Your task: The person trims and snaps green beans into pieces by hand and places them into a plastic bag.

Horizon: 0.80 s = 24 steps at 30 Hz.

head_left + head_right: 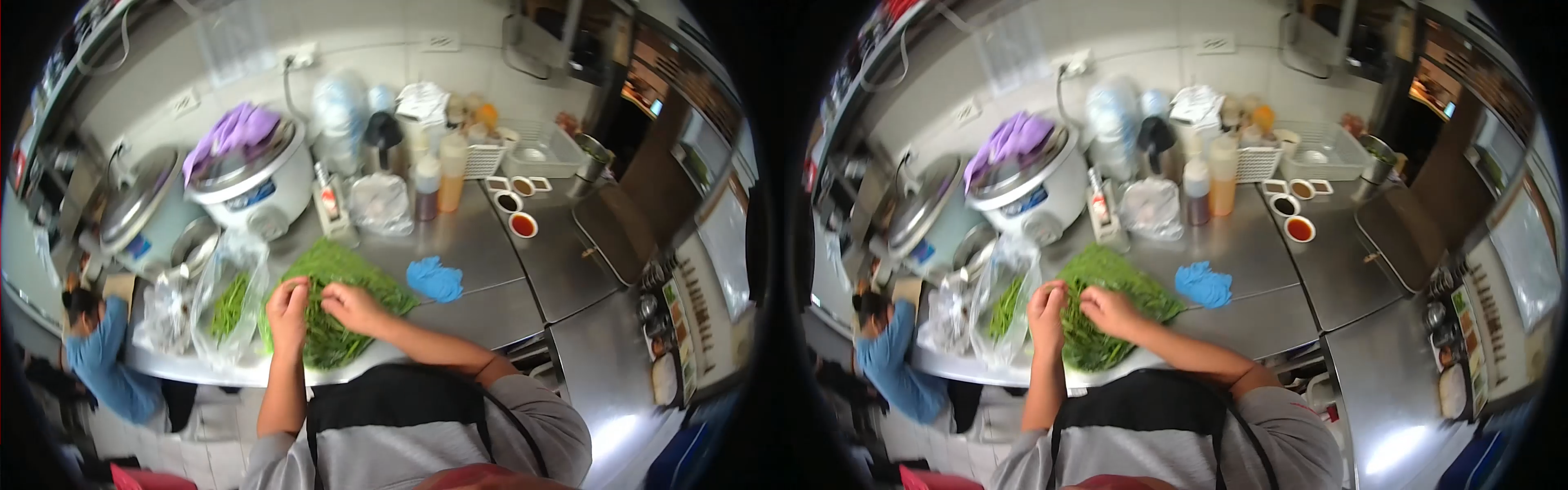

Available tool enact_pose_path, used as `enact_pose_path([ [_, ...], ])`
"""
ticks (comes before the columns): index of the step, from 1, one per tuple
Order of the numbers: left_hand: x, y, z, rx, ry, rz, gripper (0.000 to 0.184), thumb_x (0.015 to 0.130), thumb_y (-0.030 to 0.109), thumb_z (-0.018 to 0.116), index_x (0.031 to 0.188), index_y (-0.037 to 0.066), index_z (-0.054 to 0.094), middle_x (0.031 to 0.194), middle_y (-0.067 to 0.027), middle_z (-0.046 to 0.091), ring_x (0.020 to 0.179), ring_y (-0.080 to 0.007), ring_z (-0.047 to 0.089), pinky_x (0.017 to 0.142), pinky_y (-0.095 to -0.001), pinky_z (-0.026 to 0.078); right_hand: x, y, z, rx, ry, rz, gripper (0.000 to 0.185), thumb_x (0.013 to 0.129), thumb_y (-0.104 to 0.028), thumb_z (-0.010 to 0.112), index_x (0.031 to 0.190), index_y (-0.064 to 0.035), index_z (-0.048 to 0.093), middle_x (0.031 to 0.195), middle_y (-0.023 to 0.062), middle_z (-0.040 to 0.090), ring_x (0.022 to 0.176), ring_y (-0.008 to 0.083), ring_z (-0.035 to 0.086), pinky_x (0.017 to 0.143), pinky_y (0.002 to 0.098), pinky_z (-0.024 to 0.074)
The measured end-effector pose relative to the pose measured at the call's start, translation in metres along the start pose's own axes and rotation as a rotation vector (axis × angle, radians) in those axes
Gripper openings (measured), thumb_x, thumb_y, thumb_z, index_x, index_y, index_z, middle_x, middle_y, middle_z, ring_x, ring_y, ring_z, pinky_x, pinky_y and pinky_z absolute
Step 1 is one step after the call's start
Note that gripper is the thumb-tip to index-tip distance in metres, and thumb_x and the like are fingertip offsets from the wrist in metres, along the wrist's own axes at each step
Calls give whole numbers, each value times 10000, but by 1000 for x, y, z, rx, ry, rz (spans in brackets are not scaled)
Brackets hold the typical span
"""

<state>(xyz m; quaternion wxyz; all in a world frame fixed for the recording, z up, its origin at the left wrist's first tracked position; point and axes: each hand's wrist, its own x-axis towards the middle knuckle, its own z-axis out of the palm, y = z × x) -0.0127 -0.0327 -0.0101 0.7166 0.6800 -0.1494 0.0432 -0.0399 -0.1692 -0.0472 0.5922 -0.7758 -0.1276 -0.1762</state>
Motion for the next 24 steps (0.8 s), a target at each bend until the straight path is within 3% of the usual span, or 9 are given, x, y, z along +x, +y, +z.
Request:
enact_pose_path([
  [6,8,-9,0,-358,42,-28,123,873,120,454,951,31,489,850,-75,540,760,-164,528,668,-283,440,7,-9,-12,-185,-1,-11,192,788,-229,561,778,-37,566,730,151,592,670,316,574,572,380,440],
  [7,7,-9,0,-406,34,-31,118,874,125,456,947,38,486,844,-75,539,763,-170,529,671,-293,442,7,-6,-10,-218,24,-115,215,782,-246,561,710,-43,558,700,140,586,662,316,565,577,402,431],
  [14,9,-4,-3,-609,6,-68,106,881,177,460,918,78,474,743,-42,503,692,-167,507,661,-326,447,2,-7,-7,-465,-156,-249,180,799,-214,512,742,-44,532,703,119,567,683,300,555,611,415,416],
  [17,6,-6,-5,-739,37,-145,124,890,217,442,912,99,476,676,-13,444,608,-128,443,615,-301,429,2,-3,-2,-466,-205,-254,148,801,-182,505,767,-41,534,710,119,569,687,304,555,610,413,423],
  [20,10,-17,-13,-1032,44,-287,143,893,247,432,903,112,479,646,8,410,547,-100,392,520,-254,385,2,-10,1,-256,-6,-272,110,796,-141,506,793,-35,536,726,121,579,679,294,563,611,391,434],
  [23,16,-36,-33,-1239,-99,-352,152,886,240,440,880,96,490,591,28,381,505,-78,378,460,-216,350,6,-16,-1,17,125,-100,99,801,-139,490,829,-50,523,727,118,579,693,307,569,603,387,440],
  [24,13,-28,-31,-923,-80,-361,146,882,224,440,874,90,496,577,32,374,500,-71,369,444,-214,334,9,-15,-3,-33,138,-159,103,795,-132,494,852,-50,521,729,120,579,691,304,570,601,383,442],
])
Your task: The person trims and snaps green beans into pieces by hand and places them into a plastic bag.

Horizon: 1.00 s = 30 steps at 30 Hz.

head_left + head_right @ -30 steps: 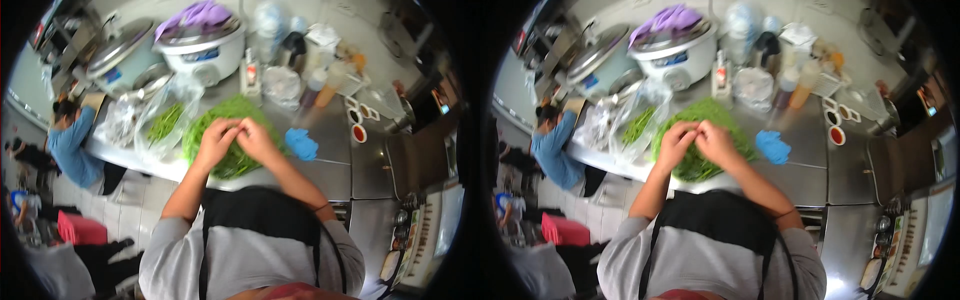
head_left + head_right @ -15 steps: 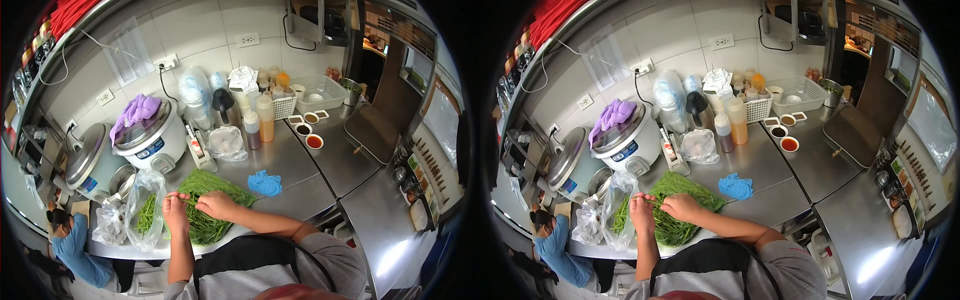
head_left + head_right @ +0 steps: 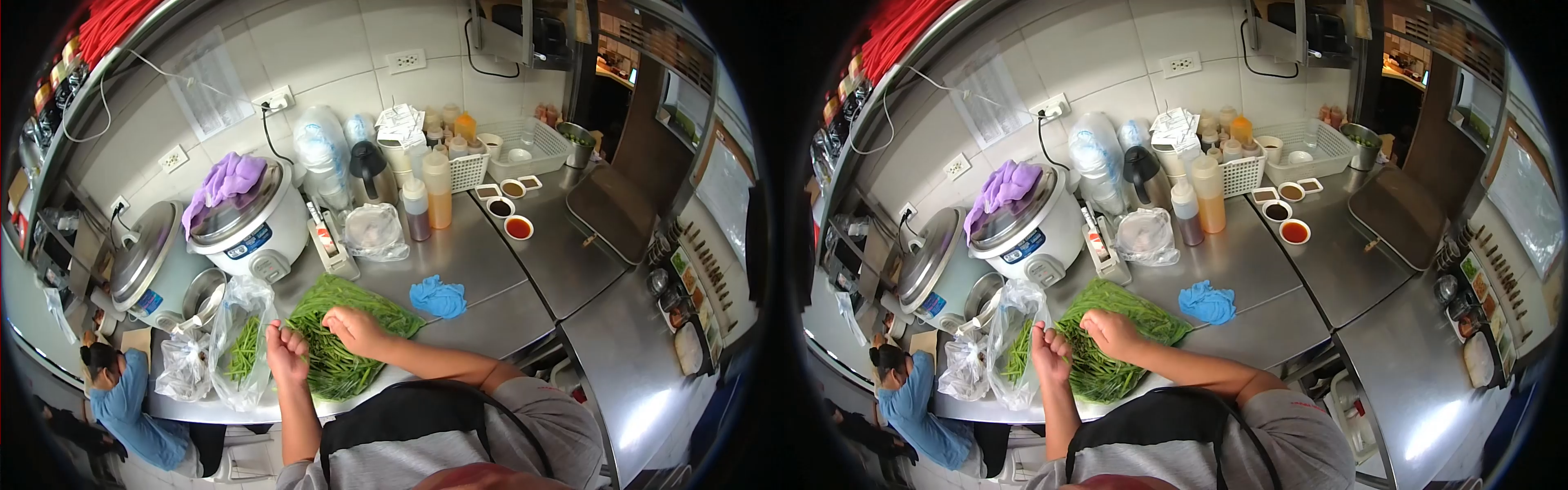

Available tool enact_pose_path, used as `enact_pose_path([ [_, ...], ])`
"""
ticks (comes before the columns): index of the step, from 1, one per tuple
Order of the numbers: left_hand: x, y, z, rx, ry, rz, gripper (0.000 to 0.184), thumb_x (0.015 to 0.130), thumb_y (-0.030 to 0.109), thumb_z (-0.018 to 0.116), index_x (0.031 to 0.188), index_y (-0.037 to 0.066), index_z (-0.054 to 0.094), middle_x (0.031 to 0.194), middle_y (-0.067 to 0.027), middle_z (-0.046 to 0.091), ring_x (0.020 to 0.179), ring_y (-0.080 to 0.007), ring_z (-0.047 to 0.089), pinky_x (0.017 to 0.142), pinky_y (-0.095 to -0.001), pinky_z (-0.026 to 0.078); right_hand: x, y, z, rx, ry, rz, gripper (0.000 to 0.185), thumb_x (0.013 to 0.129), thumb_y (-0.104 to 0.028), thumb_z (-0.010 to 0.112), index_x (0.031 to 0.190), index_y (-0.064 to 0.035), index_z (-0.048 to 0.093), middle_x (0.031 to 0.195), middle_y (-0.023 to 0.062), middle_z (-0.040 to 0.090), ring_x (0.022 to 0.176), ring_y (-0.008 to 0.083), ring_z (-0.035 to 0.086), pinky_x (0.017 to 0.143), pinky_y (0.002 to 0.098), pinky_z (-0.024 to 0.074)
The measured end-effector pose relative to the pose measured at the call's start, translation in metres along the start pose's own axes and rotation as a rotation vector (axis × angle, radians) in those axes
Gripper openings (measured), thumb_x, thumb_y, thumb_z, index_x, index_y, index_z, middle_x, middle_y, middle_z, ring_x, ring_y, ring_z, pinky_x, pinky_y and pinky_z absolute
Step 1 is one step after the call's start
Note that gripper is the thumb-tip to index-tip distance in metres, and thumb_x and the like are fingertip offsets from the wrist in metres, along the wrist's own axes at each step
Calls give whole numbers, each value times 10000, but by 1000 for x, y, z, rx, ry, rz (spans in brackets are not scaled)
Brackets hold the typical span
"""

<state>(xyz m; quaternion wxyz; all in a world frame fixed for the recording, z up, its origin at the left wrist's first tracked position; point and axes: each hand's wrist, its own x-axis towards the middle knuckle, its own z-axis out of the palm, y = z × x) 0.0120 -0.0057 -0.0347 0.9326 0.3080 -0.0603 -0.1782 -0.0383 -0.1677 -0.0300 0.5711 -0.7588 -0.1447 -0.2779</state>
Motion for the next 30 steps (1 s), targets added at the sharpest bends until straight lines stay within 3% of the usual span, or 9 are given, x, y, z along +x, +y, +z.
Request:
enact_pose_path([
  [2,-11,5,20,614,143,14,134,875,193,441,862,77,508,549,39,358,489,-57,351,413,-209,301,7,6,-2,-95,27,-125,134,784,-119,502,899,-51,518,733,123,577,687,299,572,599,375,446],
  [3,-11,4,19,937,118,-87,122,847,144,487,836,40,551,544,18,429,503,-68,382,446,-228,331,8,2,-6,-144,-117,51,167,767,-128,529,923,-67,515,782,110,576,749,287,571,639,382,444],
  [6,-13,-9,12,1389,-112,170,143,821,110,510,753,-1,569,591,3,506,522,-99,433,477,-261,364,6,-2,0,-421,-75,-130,172,755,-134,555,921,-88,543,769,81,550,782,263,559,692,381,426],
  [10,-20,3,27,1649,-89,79,170,797,120,542,686,-8,544,555,-16,446,548,-85,412,509,-256,360,0,18,3,-710,-323,-169,75,722,-175,549,750,-106,549,745,57,530,766,239,546,648,376,400],
  [14,-16,14,36,1833,-88,68,241,784,210,510,724,-15,571,701,-209,555,640,-361,536,563,-400,407,2,10,6,-675,-325,-195,101,705,-168,563,784,-105,560,761,85,538,695,273,546,570,405,432],
  [16,-14,13,27,1818,-81,170,233,773,217,516,734,-4,582,720,-211,562,684,-371,539,600,-423,414,7,3,4,-630,-244,-221,240,710,-159,589,936,-98,538,790,82,543,721,275,547,598,384,431],
  [24,-23,20,26,1634,-203,86,155,790,138,543,797,-13,581,711,-125,590,651,-225,558,596,-324,420,12,6,3,-405,-319,-305,35,757,-119,553,751,-89,535,672,40,514,616,206,529,561,315,405],
  [28,-21,31,20,1408,-177,114,133,818,113,532,824,-4,596,738,-53,608,683,-121,546,629,-257,426,15,1,9,496,-375,332,103,825,-88,480,741,-35,507,668,12,520,573,105,497,541,239,403],
  [30,-21,41,15,1424,-98,236,133,827,109,528,846,3,605,762,-29,613,703,-91,534,656,-229,425,25,5,9,508,-384,368,117,847,-91,457,790,-11,522,703,7,522,613,59,484,555,212,404],
])
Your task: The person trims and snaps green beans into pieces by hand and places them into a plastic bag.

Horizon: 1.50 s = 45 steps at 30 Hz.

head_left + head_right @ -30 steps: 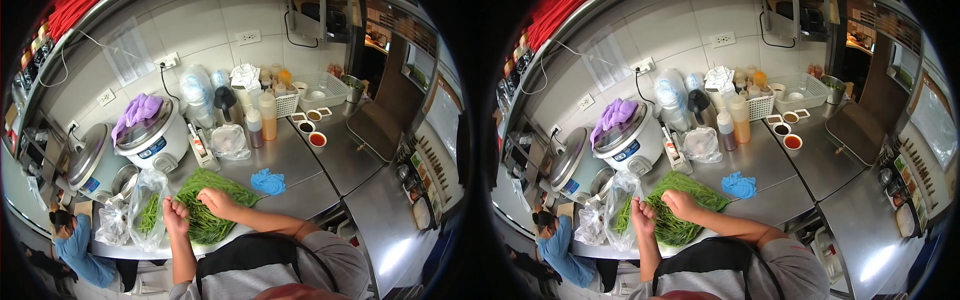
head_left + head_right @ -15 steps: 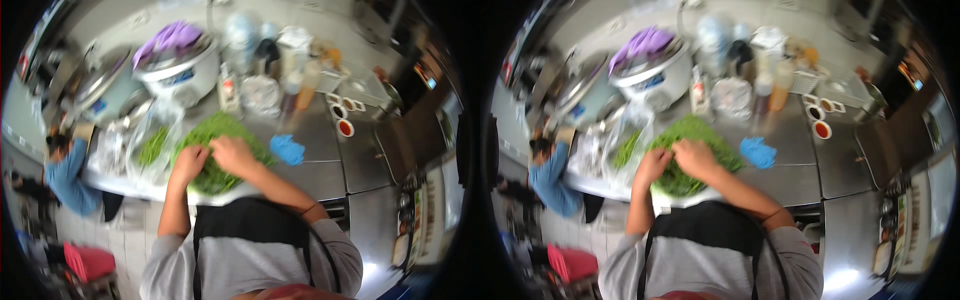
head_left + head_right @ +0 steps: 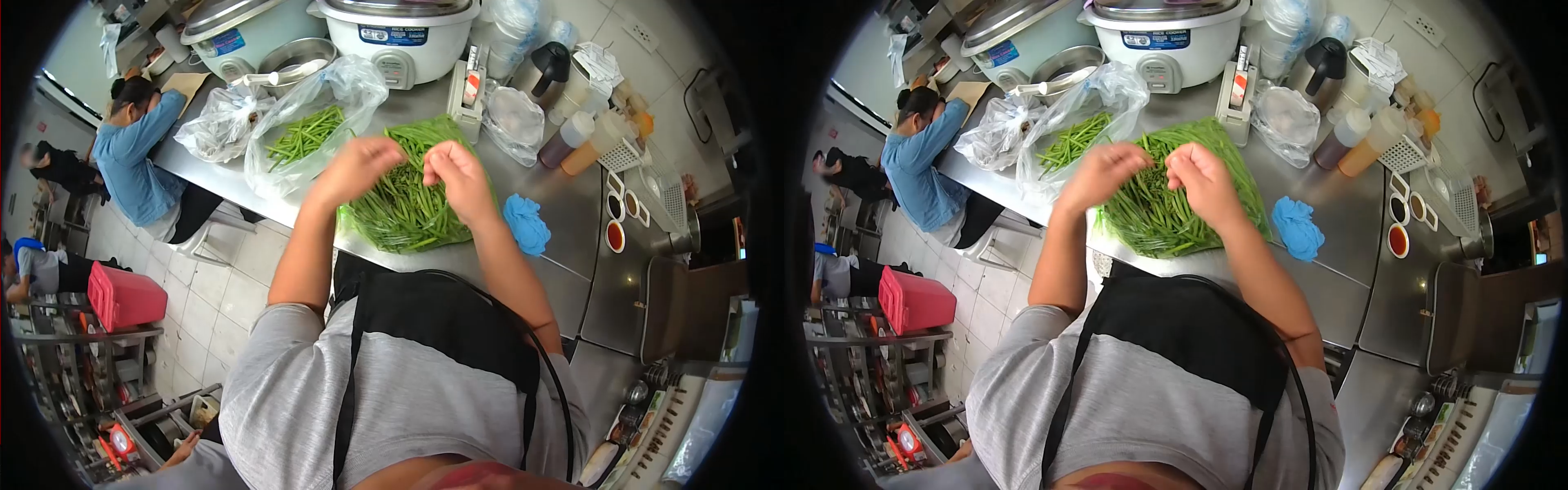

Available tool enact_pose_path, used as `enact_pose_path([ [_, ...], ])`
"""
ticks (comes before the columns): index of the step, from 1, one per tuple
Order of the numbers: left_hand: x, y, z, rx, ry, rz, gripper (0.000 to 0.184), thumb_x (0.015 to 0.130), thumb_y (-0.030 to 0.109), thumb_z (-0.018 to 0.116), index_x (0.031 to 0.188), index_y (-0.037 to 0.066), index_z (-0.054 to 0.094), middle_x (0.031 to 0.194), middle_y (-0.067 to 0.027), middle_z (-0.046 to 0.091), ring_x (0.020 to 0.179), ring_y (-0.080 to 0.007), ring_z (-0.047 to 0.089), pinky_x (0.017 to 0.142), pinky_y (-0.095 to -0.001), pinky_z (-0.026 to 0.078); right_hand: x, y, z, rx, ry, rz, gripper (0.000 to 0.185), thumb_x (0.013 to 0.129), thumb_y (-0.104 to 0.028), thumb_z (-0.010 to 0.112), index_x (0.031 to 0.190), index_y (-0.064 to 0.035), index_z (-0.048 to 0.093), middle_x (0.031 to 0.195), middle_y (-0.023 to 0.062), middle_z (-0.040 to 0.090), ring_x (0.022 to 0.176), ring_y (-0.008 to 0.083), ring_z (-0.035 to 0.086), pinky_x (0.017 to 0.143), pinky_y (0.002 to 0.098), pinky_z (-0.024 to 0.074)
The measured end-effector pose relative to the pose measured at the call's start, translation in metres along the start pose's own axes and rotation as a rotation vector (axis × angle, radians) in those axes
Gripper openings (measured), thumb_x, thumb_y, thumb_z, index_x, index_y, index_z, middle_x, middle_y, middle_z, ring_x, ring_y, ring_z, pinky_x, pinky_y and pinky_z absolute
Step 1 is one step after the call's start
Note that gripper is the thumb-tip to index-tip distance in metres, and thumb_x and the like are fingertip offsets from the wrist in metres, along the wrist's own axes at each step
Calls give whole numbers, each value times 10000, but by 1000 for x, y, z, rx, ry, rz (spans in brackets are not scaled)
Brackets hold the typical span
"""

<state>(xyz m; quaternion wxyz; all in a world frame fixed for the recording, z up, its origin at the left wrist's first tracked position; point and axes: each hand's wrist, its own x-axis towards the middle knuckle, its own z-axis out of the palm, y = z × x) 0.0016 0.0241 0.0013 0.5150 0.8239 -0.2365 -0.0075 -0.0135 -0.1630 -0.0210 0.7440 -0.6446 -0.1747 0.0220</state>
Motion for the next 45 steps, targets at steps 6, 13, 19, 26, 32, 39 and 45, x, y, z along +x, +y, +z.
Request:
enact_pose_path([
  [6,12,-46,-92,580,552,-54,207,801,126,525,968,33,603,829,-153,605,718,-189,563,684,-272,427,4,1,-19,-684,-11,-19,165,757,-109,568,891,-13,573,764,92,579,637,166,560,575,274,444],
  [13,3,-69,-48,432,276,-185,324,759,328,570,883,34,630,878,-205,585,832,-362,554,762,-388,437,-3,-3,-11,-773,18,-30,205,740,-135,581,924,-45,582,811,111,588,690,228,577,613,314,454],
  [19,9,-43,33,545,448,124,113,714,101,593,799,34,625,818,-137,582,784,-310,538,698,-381,429,-3,-10,-6,-1052,164,-376,254,715,-121,599,965,-85,569,847,85,536,745,266,549,632,358,442],
  [26,14,7,50,588,338,257,84,700,74,591,778,48,610,724,-106,543,722,-294,533,622,-373,438,7,-25,-16,-1435,142,-489,70,716,-126,582,756,-97,533,768,55,509,748,219,535,607,357,407],
  [32,14,3,43,331,285,178,80,749,87,575,806,44,611,714,-72,542,667,-238,531,588,-316,429,5,-11,-16,-1160,113,-392,69,751,-121,554,760,-60,523,724,91,527,711,255,533,612,373,408],
  [39,15,-12,20,-526,287,-159,120,842,121,507,858,16,561,786,-28,552,587,-83,489,550,-216,409,-2,3,-16,-571,229,-160,132,806,-126,510,864,-12,541,794,137,572,672,260,561,627,328,436],
  [45,15,0,16,-789,330,-120,102,852,113,492,881,24,532,822,-50,551,616,-105,511,587,-243,449,-9,2,-1,-567,73,-107,126,776,-137,550,820,-21,573,737,136,576,661,253,567,596,336,433],
])
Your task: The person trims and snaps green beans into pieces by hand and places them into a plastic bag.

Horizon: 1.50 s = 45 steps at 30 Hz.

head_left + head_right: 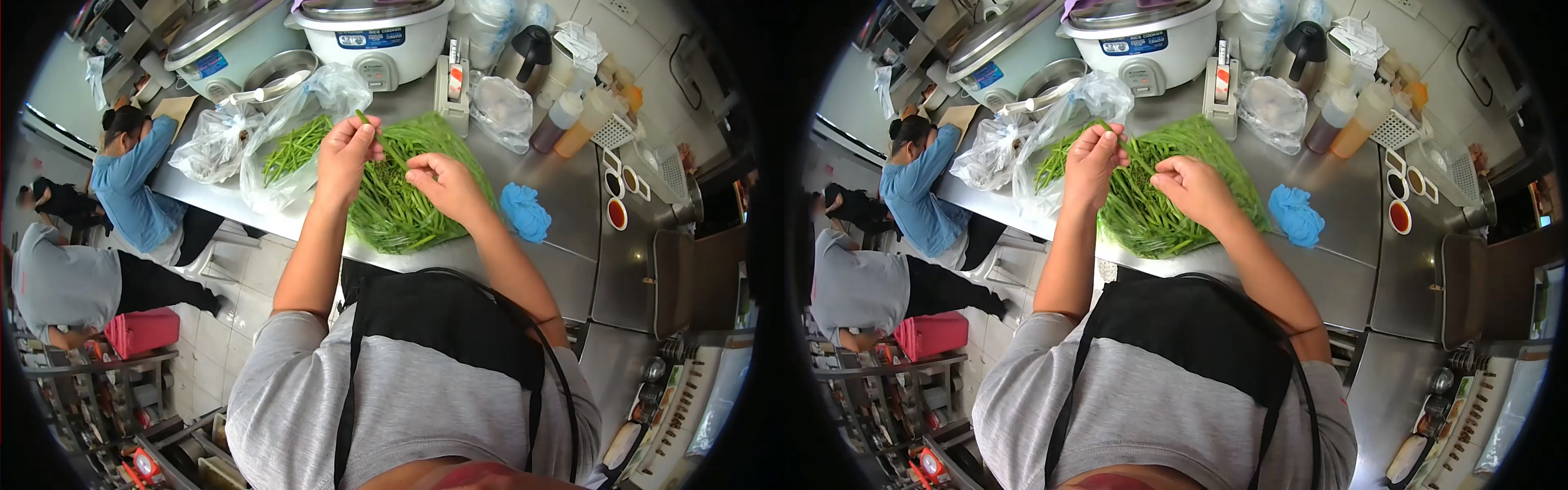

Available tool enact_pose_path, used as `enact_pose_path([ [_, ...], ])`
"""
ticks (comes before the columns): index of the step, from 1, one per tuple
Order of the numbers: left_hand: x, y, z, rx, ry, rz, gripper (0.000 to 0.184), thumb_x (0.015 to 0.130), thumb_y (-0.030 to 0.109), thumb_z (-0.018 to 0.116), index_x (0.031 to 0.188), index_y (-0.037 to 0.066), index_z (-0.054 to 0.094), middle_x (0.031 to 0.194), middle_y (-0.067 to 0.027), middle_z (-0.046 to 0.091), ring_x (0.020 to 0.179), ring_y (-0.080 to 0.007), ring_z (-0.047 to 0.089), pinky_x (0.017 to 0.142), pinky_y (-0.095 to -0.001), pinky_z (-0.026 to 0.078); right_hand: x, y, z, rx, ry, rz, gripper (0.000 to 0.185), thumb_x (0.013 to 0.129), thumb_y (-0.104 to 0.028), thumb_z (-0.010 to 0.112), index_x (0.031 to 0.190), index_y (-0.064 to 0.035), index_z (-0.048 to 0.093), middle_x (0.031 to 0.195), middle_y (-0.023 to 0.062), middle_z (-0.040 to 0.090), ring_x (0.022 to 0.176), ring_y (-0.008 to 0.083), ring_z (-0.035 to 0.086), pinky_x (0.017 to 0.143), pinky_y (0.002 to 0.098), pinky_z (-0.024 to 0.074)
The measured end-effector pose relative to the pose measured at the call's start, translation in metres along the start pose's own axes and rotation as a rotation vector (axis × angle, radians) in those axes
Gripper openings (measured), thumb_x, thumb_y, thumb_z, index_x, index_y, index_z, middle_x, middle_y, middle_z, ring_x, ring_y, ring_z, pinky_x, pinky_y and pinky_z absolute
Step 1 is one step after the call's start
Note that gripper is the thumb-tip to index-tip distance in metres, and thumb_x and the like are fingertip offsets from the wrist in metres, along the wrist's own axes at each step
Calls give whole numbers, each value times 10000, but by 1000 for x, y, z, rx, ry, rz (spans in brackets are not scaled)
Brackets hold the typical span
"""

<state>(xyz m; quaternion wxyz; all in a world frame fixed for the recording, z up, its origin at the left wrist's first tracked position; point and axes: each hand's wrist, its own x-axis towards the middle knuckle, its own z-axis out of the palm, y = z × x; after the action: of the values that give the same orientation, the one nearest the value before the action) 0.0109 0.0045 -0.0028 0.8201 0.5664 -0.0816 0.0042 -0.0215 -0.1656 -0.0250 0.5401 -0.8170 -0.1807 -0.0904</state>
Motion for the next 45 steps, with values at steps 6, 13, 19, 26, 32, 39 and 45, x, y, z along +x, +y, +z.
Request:
enact_pose_path([
  [6,-8,3,8,-59,-123,93,108,841,101,511,897,9,526,876,-69,549,709,-140,564,670,-283,489,6,-6,-11,-208,171,13,170,801,-174,547,746,-14,540,638,145,543,591,257,540,536,332,415],
  [13,-24,-5,17,97,-135,283,113,836,74,508,918,0,528,907,-86,548,811,-170,569,739,-302,482,14,-8,-14,-269,343,-67,165,784,-171,566,724,-26,515,634,111,553,567,260,532,532,350,415],
  [19,-26,1,23,219,-150,447,110,817,15,497,914,1,546,900,-79,568,829,-144,540,735,-253,440,12,-6,5,-620,200,-116,193,762,-201,581,712,-32,502,672,116,568,611,293,553,554,374,421],
  [26,-21,-4,8,-276,-117,313,95,866,97,458,907,25,504,875,-105,569,819,-198,554,770,-328,440,19,16,-14,257,324,209,271,830,-277,516,741,-22,537,678,138,582,510,292,498,516,331,427],
  [32,-16,-2,2,-295,-93,143,70,855,85,434,892,41,474,808,-92,541,736,-184,526,702,-319,447,4,0,-10,-537,-79,302,269,785,-311,549,691,-59,551,707,120,588,603,300,550,555,392,434],
  [39,-12,-23,-1,521,-121,89,133,796,52,510,922,12,524,700,10,494,629,-59,432,585,-214,385,-1,6,2,-529,69,-69,141,754,-203,553,736,-69,513,720,118,562,644,321,550,564,437,421],
  [45,-24,-17,17,923,-188,210,138,763,110,566,840,-4,578,734,-123,585,679,-242,571,610,-342,429,4,-25,-9,-592,254,-294,99,753,-130,538,750,-48,483,695,121,550,621,311,533,546,390,418],
])
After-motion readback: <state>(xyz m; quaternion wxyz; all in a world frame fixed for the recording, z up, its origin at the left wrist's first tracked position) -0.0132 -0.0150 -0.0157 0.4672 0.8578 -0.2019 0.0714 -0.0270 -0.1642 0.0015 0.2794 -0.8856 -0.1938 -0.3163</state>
